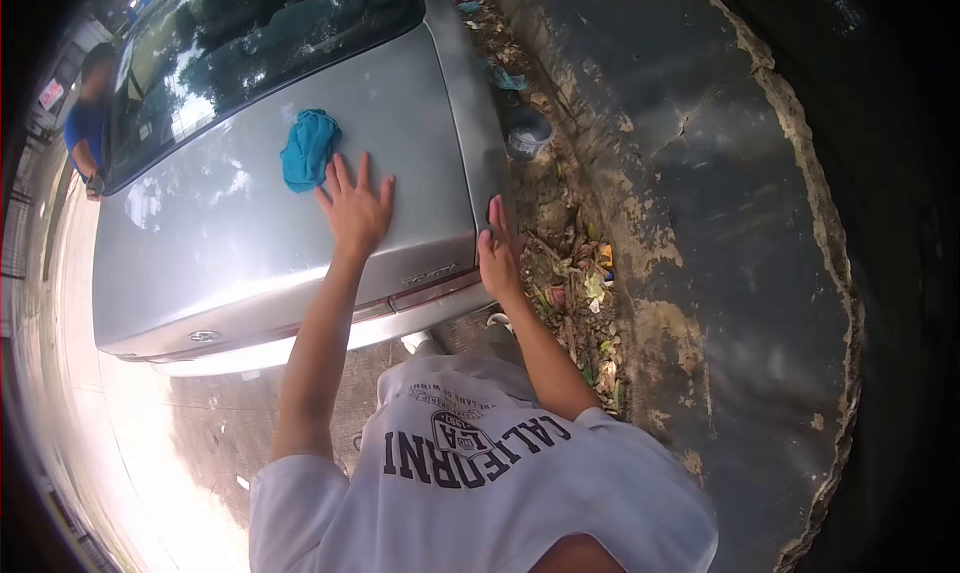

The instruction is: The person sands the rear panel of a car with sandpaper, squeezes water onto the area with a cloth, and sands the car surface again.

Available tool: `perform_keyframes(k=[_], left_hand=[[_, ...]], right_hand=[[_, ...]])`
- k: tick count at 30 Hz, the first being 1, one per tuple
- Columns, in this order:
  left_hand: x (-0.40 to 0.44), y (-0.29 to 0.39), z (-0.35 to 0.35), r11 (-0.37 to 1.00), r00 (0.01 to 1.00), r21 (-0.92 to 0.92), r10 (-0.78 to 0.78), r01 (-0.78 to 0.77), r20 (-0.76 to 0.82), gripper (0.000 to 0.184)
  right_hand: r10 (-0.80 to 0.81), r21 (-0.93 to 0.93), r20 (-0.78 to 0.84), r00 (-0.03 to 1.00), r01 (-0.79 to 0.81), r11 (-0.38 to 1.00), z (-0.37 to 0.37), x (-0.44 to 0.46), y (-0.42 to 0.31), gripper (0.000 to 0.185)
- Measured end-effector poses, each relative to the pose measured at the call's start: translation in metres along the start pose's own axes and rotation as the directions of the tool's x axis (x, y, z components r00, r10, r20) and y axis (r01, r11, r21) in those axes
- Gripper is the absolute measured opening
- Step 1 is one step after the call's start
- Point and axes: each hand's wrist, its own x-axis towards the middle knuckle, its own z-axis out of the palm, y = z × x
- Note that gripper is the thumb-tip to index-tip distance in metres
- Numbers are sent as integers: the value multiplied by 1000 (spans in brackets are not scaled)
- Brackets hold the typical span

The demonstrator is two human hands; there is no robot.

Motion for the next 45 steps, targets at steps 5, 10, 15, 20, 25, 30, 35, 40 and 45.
perform_keyframes(k=[5, 10, 15, 20, 25, 30, 35, 40, 45], left_hand=[[-1, -4, 4, 999, 999, 16, 33, -32, -19, 64], [-3, 2, 1, 1000, 1000, 13, -7, 7, -12, 62], [-5, 4, 1, 999, 999, -11, -44, 43, -27, 60], [-5, 6, 0, 996, 996, -56, -78, 75, -47, 58], [-2, 8, -12, 996, 997, -29, -82, 81, -17, 55], [6, 6, -14, 994, 994, -8, -111, 111, 9, 56], [1, 4, -8, 994, 993, 8, -113, 113, -19, 56], [3, 5, -12, 993, 993, 32, -114, 114, 11, 57], [3, 4, -10, 986, 987, 45, -157, 158, -29, 55]], right_hand=[[50, -31, 125, 991, -47, 998, -28, 39, -11, 62], [39, -260, 209, 977, 17, 965, -29, -24, -50, 63], [-38, -134, 334, 942, 88, 987, -20, 96, -5, 61], [-176, -129, 394, 902, 243, 961, -55, 2, -28, 65], [-282, 107, 551, 786, 268, 957, -68, 65, 23, 69], [-344, 293, 412, 844, 235, 927, -48, 58, 20, 68], [-114, 81, 584, 804, 83, 993, -76, 19, 92, 64], [-336, 378, 230, 913, 234, 896, -86, 32, 18, 54], [-631, 54, 458, 626, 689, 723, -60, 13, 72, 66]])
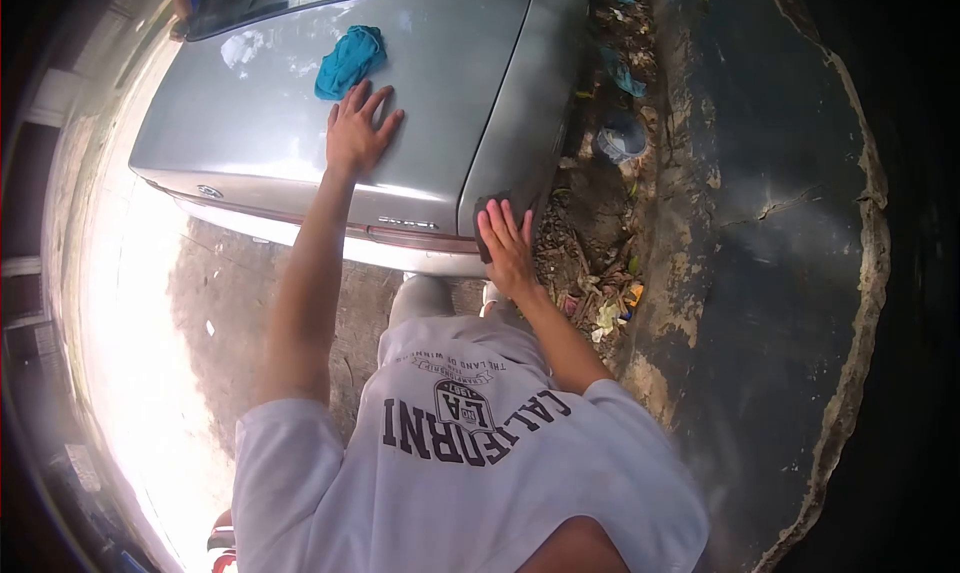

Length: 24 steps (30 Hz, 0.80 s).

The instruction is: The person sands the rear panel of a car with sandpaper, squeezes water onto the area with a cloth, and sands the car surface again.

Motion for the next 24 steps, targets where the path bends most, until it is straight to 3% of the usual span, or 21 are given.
perform_keyframes(k=[2, 3, 4, 6, 8, 10, 12, 13, 14, 15, 17, 19, 20, 22, 24], left_hand=[[-5, -1, 4, 999, 1000, -32, 8, -9, -25, 50], [-3, 3, -1, 1000, 1000, -21, 2, -3, -11, 48], [-1, 6, -2, 1000, 1000, -31, 2, -2, -9, 48], [-2, 5, -4, 999, 999, -27, 30, -32, -40, 47], [-2, 4, -3, 999, 999, -34, 36, -37, -36, 47], [-6, -3, 9, 999, 997, -29, 41, -42, -64, 49], [-5, 0, 6, 998, 998, -44, 35, -38, -49, 50], [-5, 1, 5, 998, 999, -49, 25, -27, -33, 49], [-8, 2, 4, 998, 1000, -54, 17, -18, -7, 48], [-9, 3, 3, 999, 1000, -49, 13, -13, -2, 48], [-7, 1, 8, 998, 999, -58, 25, -26, -26, 48], [-13, 1, 7, 997, 999, -71, 38, -40, -26, 48], [-14, 2, 6, 996, 998, -81, 43, -46, -34, 48], [-14, 5, 5, 997, 998, -62, 41, -43, -40, 48], [-11, 8, 4, 999, 1000, -52, 6, -6, -4, 48]], right_hand=[[264, 113, -57, 963, -257, 960, -2, -23, 16, 70], [379, -94, -22, 925, -379, 921, 1, -21, 23, 77], [382, -103, -19, 924, -382, 919, -2, -10, 16, 77], [211, 234, -164, 964, -169, 957, -5, 27, -33, 76], [199, 216, -211, 957, -153, 965, 1, 34, -43, 66], [-11, -59, 60, 998, 15, 998, 9, 7, -14, 59], [-13, -104, 79, 997, 21, 994, 7, -20, 26, 53], [293, 22, 3, 956, -293, 956, 4, -26, 41, 51], [582, 168, -30, 813, -570, 805, 5, -36, 50, 50], [586, 155, -39, 809, -575, 804, -1, -34, 50, 50], [588, 344, -219, 779, -502, 794, -24, -10, 44, 49], [460, 349, -230, 857, -369, 861, -35, 27, -4, 56], [438, 226, -92, 895, -409, 884, -35, 41, -32, 66], [481, 241, -145, 865, -440, 865, -13, 53, -59, 79], [504, 106, -49, 862, -497, 861, -14, 67, -30, 73]])
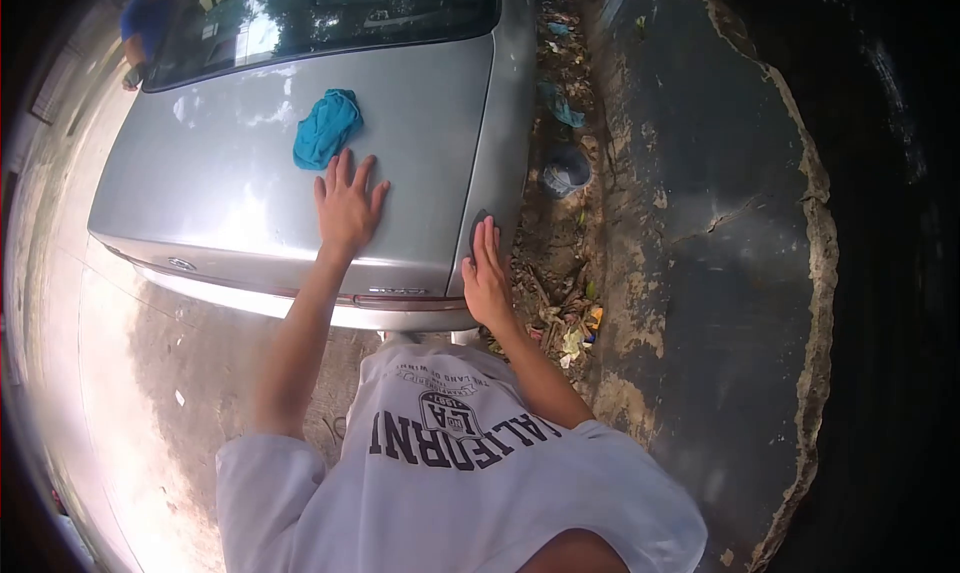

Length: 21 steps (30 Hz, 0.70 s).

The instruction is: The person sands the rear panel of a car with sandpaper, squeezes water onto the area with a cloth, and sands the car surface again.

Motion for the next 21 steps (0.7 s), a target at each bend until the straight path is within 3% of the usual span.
perform_keyframes(k=[2, 4, 7, 9, 13, 15, 17, 21], left_hand=[[4, 8, -7, 1000, 1000, 7, -23, 23, 17, 48], [3, 9, -6, 1000, 999, -2, -28, 28, 25, 47], [13, 9, -9, 1000, 1000, -5, -25, 25, -3, 47], [4, 9, -13, 999, 1000, -42, -2, 2, -5, 46], [7, 6, -3, 1000, 1000, -7, -22, 22, -2, 49], [3, 11, -6, 999, 999, -31, -42, 43, 17, 49], [6, 7, -5, 999, 999, -34, -41, 40, -8, 48], [6, 5, -4, 999, 999, -40, -38, 36, -34, 47]], right_hand=[[125, -36, 130, 984, -121, 992, -24, 67, 9, 65], [-10, 30, 43, 999, 9, 1000, -12, 148, 58, 60], [81, -87, 147, 986, -69, 994, -26, 226, 52, 61], [-1, -151, 19, 1000, 4, 989, -10, 211, 51, 62], [4, -188, 103, 995, 16, 982, -23, 48, -22, 67], [30, -143, 165, 986, -7, 990, -30, 17, -27, 68], [10, -151, 198, 980, 20, 988, -39, 52, -9, 66], [-15, -13, 130, 991, 17, 1000, -31, 224, 72, 61]])
